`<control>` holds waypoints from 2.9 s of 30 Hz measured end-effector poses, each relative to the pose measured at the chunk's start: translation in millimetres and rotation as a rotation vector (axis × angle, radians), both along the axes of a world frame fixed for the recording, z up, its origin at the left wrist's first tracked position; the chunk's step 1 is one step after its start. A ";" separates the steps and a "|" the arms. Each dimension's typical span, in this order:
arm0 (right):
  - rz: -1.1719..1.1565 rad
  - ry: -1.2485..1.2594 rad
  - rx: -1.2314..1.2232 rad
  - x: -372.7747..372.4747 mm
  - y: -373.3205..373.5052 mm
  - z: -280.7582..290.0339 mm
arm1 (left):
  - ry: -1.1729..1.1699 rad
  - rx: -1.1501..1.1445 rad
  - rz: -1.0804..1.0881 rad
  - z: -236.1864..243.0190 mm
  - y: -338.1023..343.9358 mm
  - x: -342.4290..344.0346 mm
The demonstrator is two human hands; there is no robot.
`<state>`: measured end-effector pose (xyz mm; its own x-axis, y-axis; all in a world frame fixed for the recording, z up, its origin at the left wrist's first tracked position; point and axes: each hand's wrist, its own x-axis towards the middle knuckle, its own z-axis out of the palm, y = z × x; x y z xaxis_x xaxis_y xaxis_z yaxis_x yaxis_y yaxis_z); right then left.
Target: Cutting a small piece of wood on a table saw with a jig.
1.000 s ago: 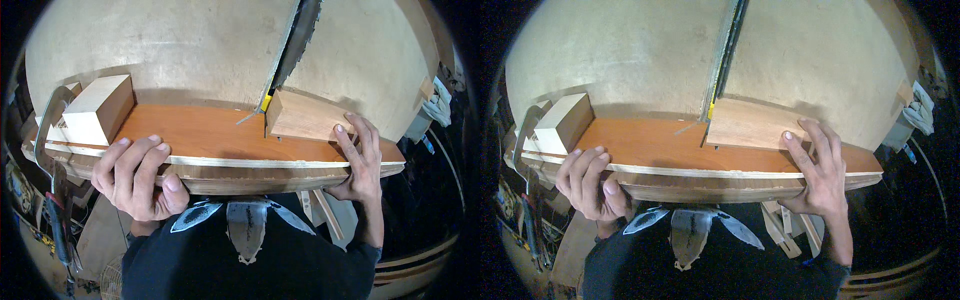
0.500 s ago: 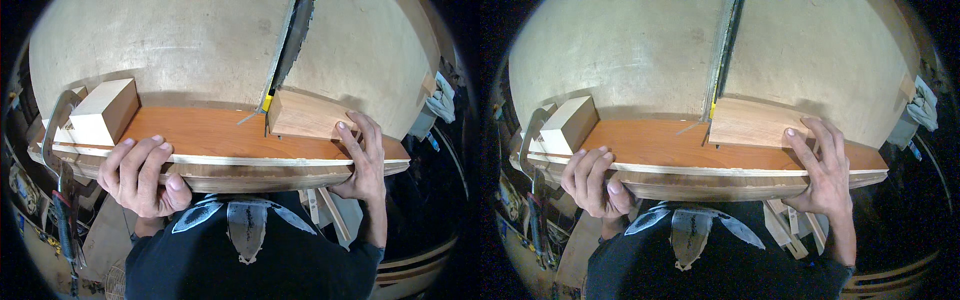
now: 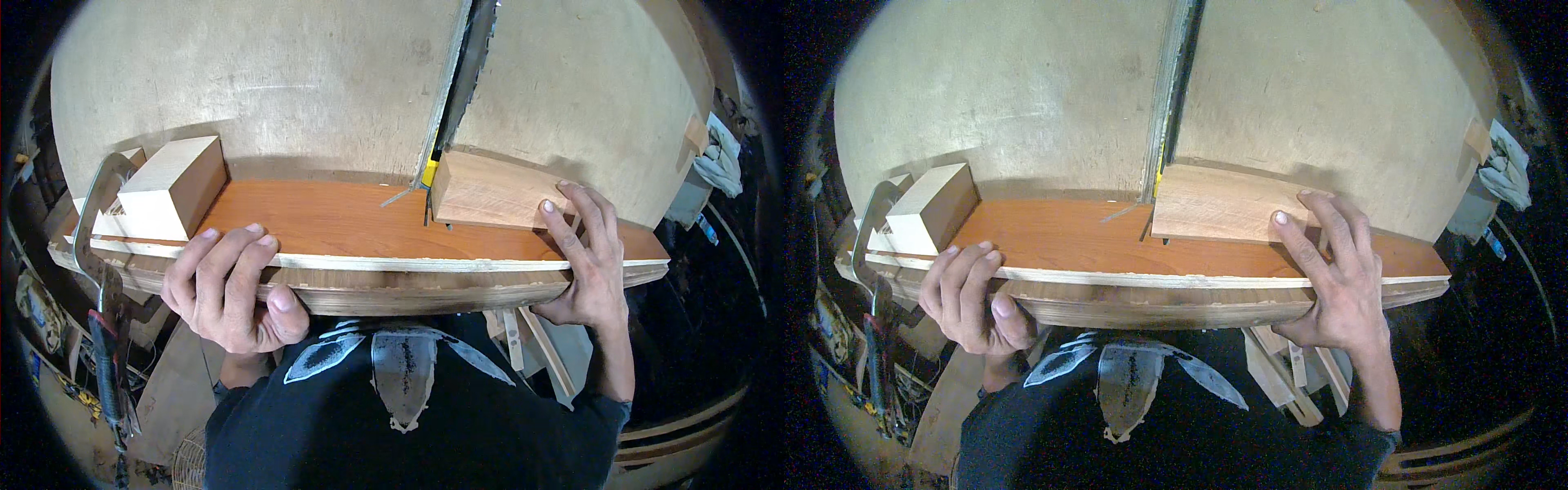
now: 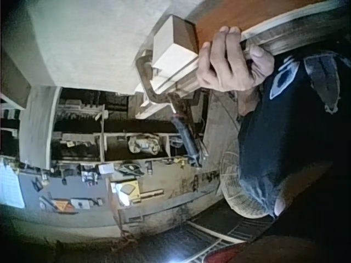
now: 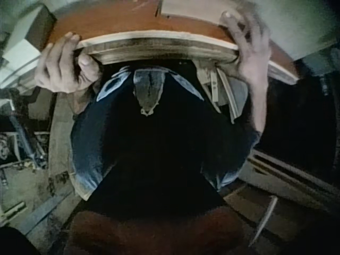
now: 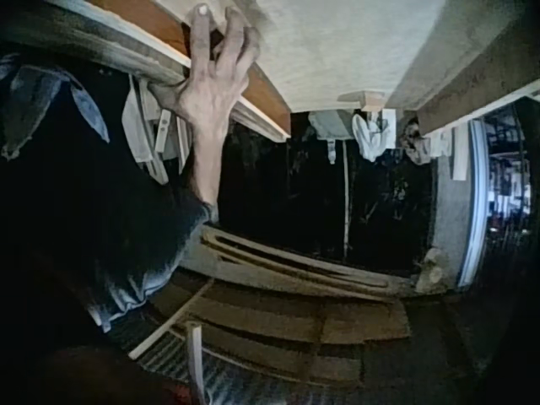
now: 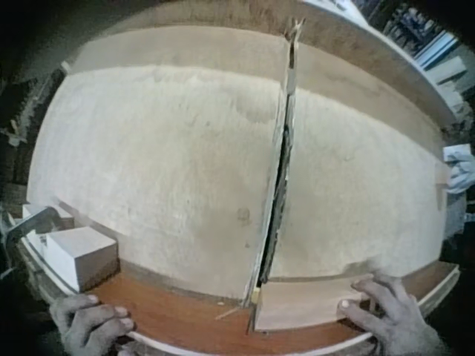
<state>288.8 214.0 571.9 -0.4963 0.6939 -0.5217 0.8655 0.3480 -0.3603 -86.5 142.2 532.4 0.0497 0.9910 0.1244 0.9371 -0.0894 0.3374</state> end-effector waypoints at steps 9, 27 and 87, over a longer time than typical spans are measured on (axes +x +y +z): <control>0.021 0.068 0.072 -2.9 -5.9 4.4 | -0.025 0.278 0.023 -15.4 5.7 2.6; 0.105 0.093 0.213 15.5 -39.4 -10.7 | -0.309 0.597 0.118 -18.4 -97.3 -25.3; 0.017 0.086 0.273 10.7 -32.6 -42.5 | 0.411 0.343 -0.082 -83.3 9.8 -241.4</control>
<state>299.5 181.4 529.4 -0.5431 0.7943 -0.2723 0.8292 0.4562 -0.3230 -327.9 152.0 449.1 0.2379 0.8879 0.3938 0.9710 -0.2084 -0.1168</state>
